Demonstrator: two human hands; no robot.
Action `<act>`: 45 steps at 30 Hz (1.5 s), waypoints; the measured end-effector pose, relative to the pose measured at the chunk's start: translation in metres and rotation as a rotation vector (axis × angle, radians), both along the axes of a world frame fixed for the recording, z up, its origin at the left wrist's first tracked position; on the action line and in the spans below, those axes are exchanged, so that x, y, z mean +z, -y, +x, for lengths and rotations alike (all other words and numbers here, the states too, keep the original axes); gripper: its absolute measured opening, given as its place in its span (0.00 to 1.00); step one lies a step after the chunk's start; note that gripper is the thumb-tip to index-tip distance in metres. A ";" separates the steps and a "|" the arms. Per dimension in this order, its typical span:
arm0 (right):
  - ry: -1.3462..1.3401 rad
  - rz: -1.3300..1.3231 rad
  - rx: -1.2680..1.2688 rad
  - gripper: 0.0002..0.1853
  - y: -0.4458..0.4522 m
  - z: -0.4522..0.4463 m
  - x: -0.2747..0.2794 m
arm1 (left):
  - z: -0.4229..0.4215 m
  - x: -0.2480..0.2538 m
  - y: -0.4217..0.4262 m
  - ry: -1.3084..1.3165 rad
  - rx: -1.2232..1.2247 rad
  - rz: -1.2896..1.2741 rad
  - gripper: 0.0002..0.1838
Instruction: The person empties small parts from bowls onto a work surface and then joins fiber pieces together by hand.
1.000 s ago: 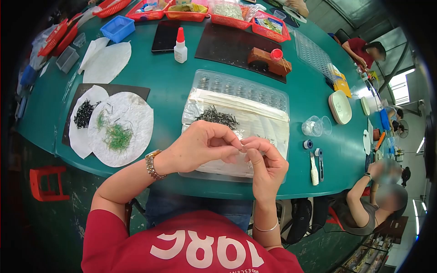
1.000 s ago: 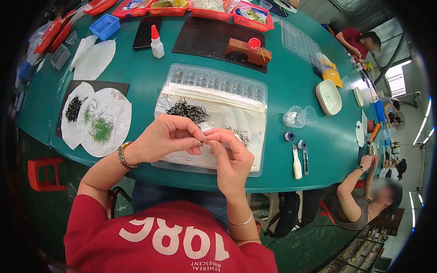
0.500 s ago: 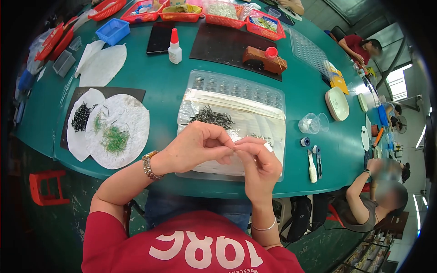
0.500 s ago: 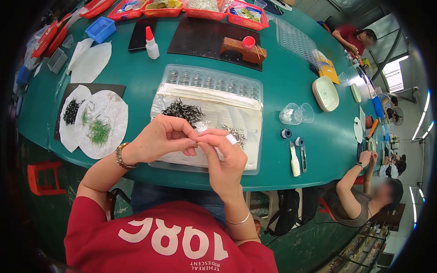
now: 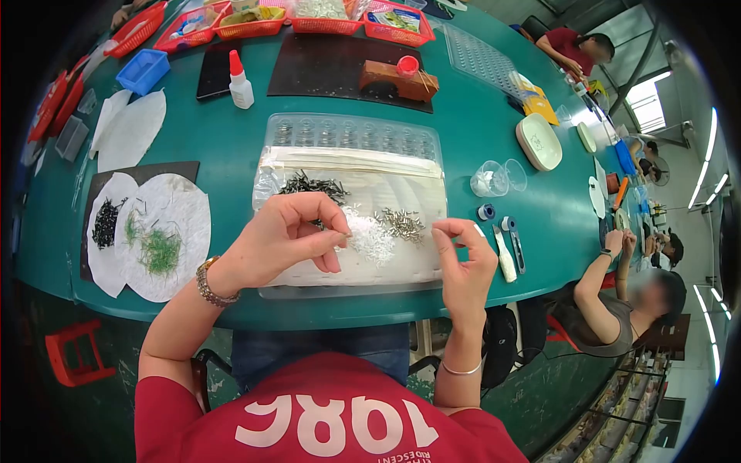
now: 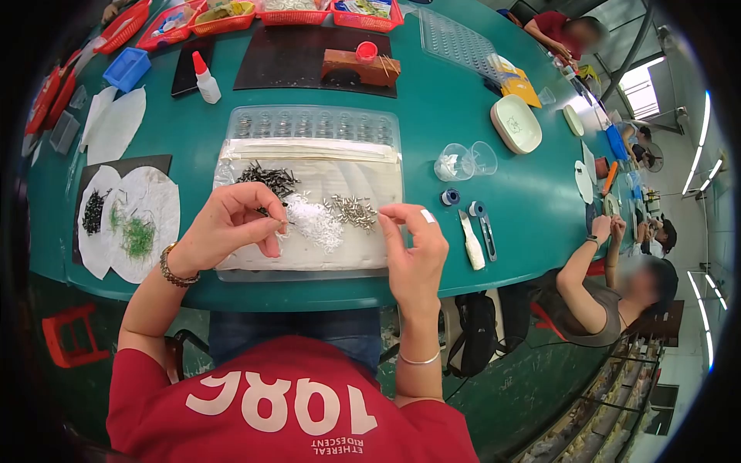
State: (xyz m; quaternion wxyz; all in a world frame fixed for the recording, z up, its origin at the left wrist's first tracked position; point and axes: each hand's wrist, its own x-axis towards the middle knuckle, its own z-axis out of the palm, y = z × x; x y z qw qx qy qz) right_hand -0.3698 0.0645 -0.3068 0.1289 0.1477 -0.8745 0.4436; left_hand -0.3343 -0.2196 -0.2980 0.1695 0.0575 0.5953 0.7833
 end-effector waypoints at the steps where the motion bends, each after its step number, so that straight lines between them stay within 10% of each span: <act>1: 0.037 0.046 -0.016 0.05 -0.005 -0.001 -0.001 | 0.000 -0.001 -0.001 0.003 -0.003 0.001 0.05; 45: -0.151 0.317 0.115 0.08 -0.007 0.004 -0.010 | 0.007 -0.018 -0.014 -0.092 0.125 -0.254 0.04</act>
